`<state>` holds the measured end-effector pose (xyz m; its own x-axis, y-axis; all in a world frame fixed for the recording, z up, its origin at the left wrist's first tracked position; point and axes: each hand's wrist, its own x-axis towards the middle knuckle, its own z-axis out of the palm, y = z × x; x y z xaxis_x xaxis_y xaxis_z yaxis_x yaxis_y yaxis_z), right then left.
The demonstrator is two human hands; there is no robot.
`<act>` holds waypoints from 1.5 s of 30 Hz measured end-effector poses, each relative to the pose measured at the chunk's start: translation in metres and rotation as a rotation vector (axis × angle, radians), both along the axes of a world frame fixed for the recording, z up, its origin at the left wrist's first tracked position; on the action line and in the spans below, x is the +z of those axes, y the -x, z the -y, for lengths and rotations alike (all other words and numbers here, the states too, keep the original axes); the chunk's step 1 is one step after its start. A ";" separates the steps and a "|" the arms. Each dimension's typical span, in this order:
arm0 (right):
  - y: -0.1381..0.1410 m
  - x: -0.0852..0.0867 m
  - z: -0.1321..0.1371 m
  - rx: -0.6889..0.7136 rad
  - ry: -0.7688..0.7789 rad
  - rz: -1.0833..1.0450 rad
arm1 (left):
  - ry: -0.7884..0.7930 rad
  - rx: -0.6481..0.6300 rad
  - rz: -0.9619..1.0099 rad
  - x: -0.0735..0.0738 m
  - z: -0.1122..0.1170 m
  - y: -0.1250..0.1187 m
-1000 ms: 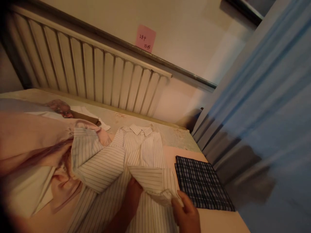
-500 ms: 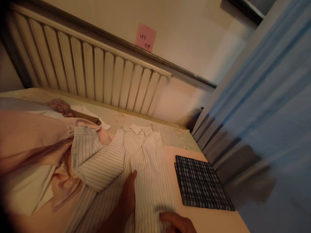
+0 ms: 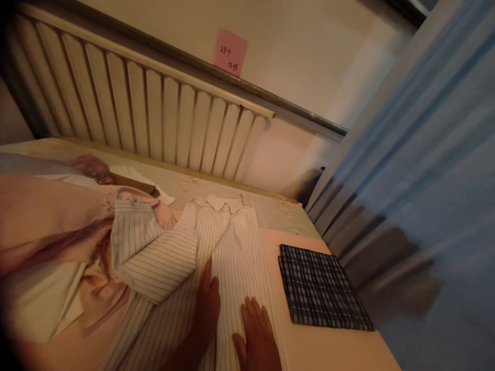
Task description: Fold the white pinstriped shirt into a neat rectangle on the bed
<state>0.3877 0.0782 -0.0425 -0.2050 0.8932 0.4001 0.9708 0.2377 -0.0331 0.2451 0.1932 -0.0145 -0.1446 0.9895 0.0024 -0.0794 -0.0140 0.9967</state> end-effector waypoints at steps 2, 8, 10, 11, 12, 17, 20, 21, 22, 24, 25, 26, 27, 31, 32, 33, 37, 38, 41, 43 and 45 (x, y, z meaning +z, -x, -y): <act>0.001 0.004 0.000 -0.009 -0.002 0.005 | 0.007 0.016 -0.028 0.003 0.001 0.001; 0.006 0.011 0.002 -0.053 0.017 -0.020 | 0.018 0.072 -0.130 0.006 0.001 0.003; 0.008 0.012 0.002 -0.071 0.039 -0.034 | -0.055 0.087 -0.197 0.004 0.001 0.003; 0.008 0.013 0.002 -0.080 0.051 -0.045 | -0.117 0.103 -0.244 0.004 0.001 0.003; 0.009 0.014 0.002 -0.089 0.063 -0.059 | -0.193 0.122 -0.300 0.003 0.002 0.004; 0.012 0.017 0.003 -0.105 0.102 -0.144 | -0.486 0.083 -0.715 0.001 0.010 0.007; 0.013 0.015 0.003 -0.105 0.102 -0.174 | -0.465 0.003 -0.993 -0.002 0.017 0.008; 0.013 0.013 0.003 -0.110 0.099 -0.182 | -0.461 -0.014 -1.066 -0.003 0.019 0.008; 0.013 0.012 0.002 -0.112 0.096 -0.188 | -0.466 -0.032 -1.127 -0.004 0.022 0.009; 0.013 0.008 0.001 -0.109 0.088 -0.201 | -0.492 -0.058 -1.206 -0.004 0.027 0.011; 0.012 0.007 0.001 -0.105 0.081 -0.207 | -0.505 -0.067 -1.229 -0.004 0.030 0.013; 0.012 0.005 0.001 -0.101 0.071 -0.213 | -0.516 -0.080 -1.244 -0.005 0.033 0.016; 0.013 0.004 0.000 -0.097 0.057 -0.217 | -0.522 -0.092 -1.251 -0.005 0.038 0.019; 0.014 0.005 0.000 -0.085 0.015 -0.207 | -0.532 -0.158 -1.259 -0.011 0.061 0.032; 0.014 0.005 0.000 -0.080 0.010 -0.201 | -0.530 -0.174 -1.255 -0.014 0.068 0.036; 0.014 0.006 0.000 -0.076 0.006 -0.195 | -0.527 -0.192 -1.243 -0.017 0.074 0.039; 0.015 0.006 0.001 -0.068 -0.028 -0.186 | -0.484 -0.287 -1.056 -0.021 0.089 0.057; 0.015 0.005 0.001 -0.065 -0.042 -0.184 | -0.450 -0.299 -0.968 -0.017 0.087 0.064; 0.015 0.001 0.000 -0.060 -0.064 -0.172 | -0.278 -0.198 -0.673 0.012 0.067 0.093; 0.014 -0.002 -0.001 -0.070 -0.053 -0.172 | -0.148 -0.016 -0.535 0.040 0.044 0.119; 0.014 -0.003 -0.002 -0.080 -0.034 -0.184 | -0.048 0.169 -0.432 0.068 0.018 0.146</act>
